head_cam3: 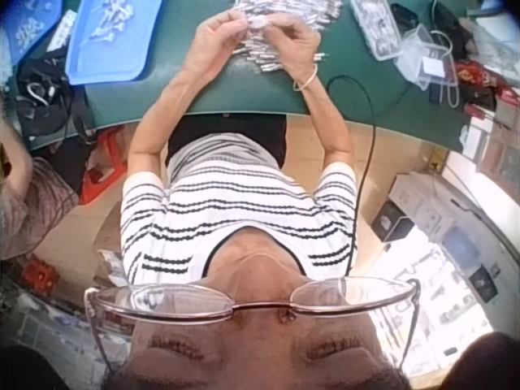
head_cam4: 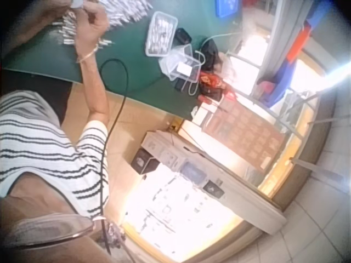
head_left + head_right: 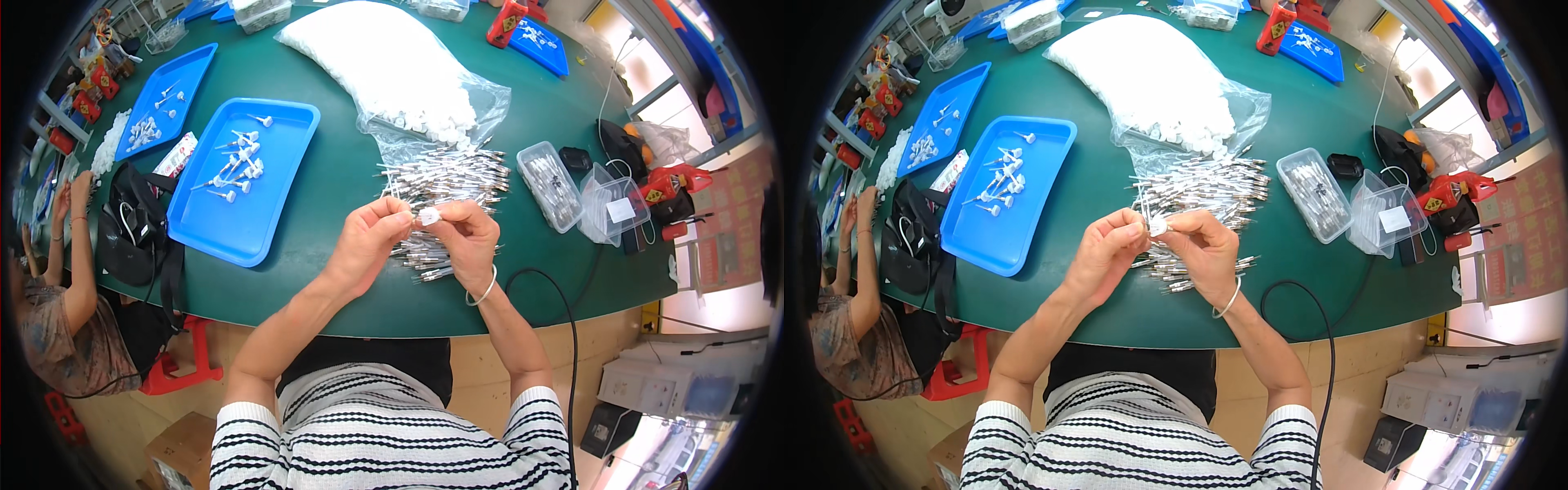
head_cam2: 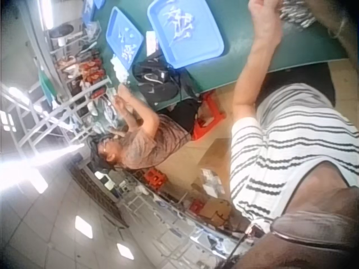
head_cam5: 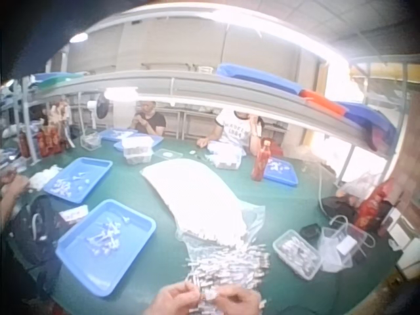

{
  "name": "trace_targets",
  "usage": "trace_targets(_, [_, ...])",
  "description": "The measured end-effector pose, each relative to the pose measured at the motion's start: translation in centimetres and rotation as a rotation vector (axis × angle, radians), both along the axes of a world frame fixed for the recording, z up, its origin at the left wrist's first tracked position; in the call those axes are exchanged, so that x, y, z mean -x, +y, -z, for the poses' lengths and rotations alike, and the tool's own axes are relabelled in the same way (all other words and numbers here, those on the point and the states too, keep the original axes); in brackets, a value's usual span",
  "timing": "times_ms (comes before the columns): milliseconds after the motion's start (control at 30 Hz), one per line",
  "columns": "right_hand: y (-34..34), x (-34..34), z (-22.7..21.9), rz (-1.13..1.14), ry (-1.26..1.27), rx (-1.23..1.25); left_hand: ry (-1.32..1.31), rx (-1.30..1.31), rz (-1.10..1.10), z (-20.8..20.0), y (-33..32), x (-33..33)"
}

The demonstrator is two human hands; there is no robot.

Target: The person sits at a green workbench and repeatedly picks up small white plastic caps and silver metal rods. They attach the caps to the rods by hand and place the finished assemblies into a blue tray. The process is repetitive and involves handling small parts one at a time.

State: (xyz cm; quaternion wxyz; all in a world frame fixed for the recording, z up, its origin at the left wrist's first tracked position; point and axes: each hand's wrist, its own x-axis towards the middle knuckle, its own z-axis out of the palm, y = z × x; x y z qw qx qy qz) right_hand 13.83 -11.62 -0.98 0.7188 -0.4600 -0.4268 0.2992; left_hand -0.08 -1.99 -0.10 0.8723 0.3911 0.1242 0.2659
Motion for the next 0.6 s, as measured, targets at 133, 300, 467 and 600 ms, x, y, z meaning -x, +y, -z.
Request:
trace_targets(133, [0.1,0.0,-0.5,-0.032,0.020,-0.045,0.016,-0.050,-0.005,0.2,0.1,0.0])
trace_targets(300, [0.2,-0.3,-0.7,-0.048,-0.061,-0.053,0.054,-0.240,-0.062,-0.8,-0.7,-0.3])
trace_targets(467, [0.3,0.0,-0.7,0.001,-0.124,-0.070,0.015,-0.248,-0.032,-0.7,-1.0,-0.5])
trace_targets(600, [0.4,0.4,-0.5,-0.011,-0.023,-0.069,-0.042,-0.174,-0.058,-0.4,-1.4,-0.7])
